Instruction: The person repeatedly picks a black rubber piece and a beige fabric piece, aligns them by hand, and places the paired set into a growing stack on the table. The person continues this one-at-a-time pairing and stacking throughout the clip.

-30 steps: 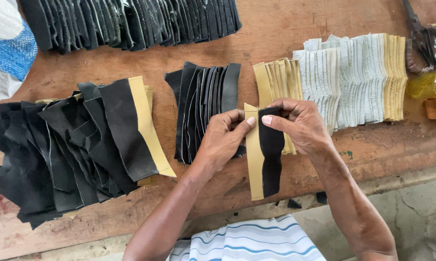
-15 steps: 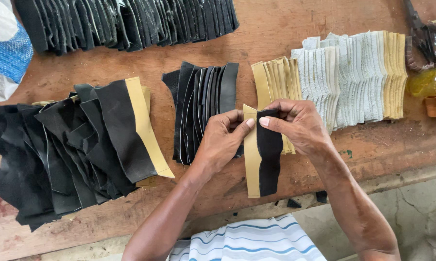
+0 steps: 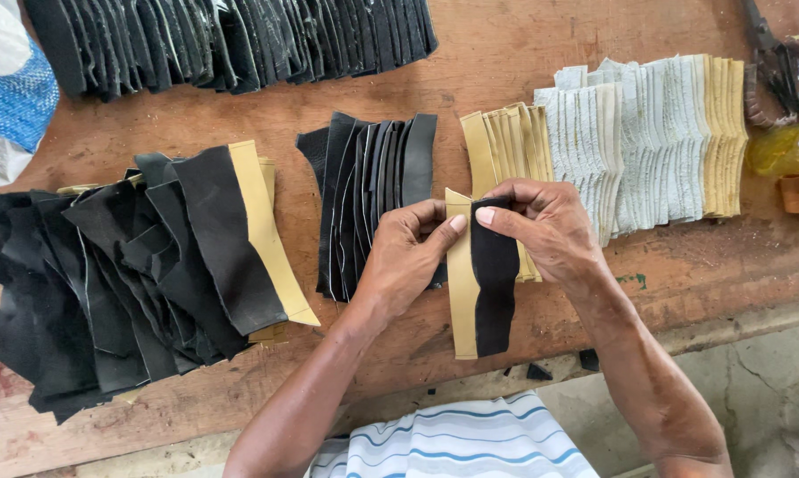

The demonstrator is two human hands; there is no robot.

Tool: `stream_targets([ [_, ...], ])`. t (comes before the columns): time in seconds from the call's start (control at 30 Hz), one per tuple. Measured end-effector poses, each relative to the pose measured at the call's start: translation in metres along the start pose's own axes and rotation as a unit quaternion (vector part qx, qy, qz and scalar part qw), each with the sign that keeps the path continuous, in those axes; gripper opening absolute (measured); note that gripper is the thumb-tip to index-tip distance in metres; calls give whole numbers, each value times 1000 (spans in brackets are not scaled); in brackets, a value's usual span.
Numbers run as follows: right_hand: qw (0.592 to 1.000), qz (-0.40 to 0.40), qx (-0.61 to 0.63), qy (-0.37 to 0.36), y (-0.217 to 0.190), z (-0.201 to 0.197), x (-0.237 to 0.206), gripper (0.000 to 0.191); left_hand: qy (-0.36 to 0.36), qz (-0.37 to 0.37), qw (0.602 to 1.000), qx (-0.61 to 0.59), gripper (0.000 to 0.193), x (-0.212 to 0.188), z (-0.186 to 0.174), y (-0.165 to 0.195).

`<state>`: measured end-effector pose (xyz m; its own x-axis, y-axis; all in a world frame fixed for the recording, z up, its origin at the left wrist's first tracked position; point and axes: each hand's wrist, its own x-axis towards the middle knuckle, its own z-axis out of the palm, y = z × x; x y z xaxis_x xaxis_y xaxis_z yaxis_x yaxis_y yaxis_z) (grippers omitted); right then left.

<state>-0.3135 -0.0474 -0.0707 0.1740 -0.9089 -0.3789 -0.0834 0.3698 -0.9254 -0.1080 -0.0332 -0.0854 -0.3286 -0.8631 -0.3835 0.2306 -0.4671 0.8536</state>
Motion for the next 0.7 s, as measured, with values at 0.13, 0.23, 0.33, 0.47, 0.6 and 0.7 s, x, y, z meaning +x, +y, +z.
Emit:
stream_targets([
  [0.13,999,-10,-36,-4,3,-1,-1,17,-5,18,1000,24,24,-1,2,1],
  [0.23,999,-19,-31,-10,4,-5,-2,16,2,18,998,56,25,-2,6,3],
  [0.33,999,-14,-46,-7,3,-6,-2,14,8,19,994,105,25,-3,9,7],
  [0.47,992,-2,-123,22,-3,1,-8,13,28,58,984,164,25,-7,16,9],
  [0.6,978,33,-202,41,-10,-2,-14,14,27,65,982,176,25,-7,22,4],
  [0.7,995,35,-90,8,-13,-15,-15,18,-24,31,998,45,24,-1,18,-1],
])
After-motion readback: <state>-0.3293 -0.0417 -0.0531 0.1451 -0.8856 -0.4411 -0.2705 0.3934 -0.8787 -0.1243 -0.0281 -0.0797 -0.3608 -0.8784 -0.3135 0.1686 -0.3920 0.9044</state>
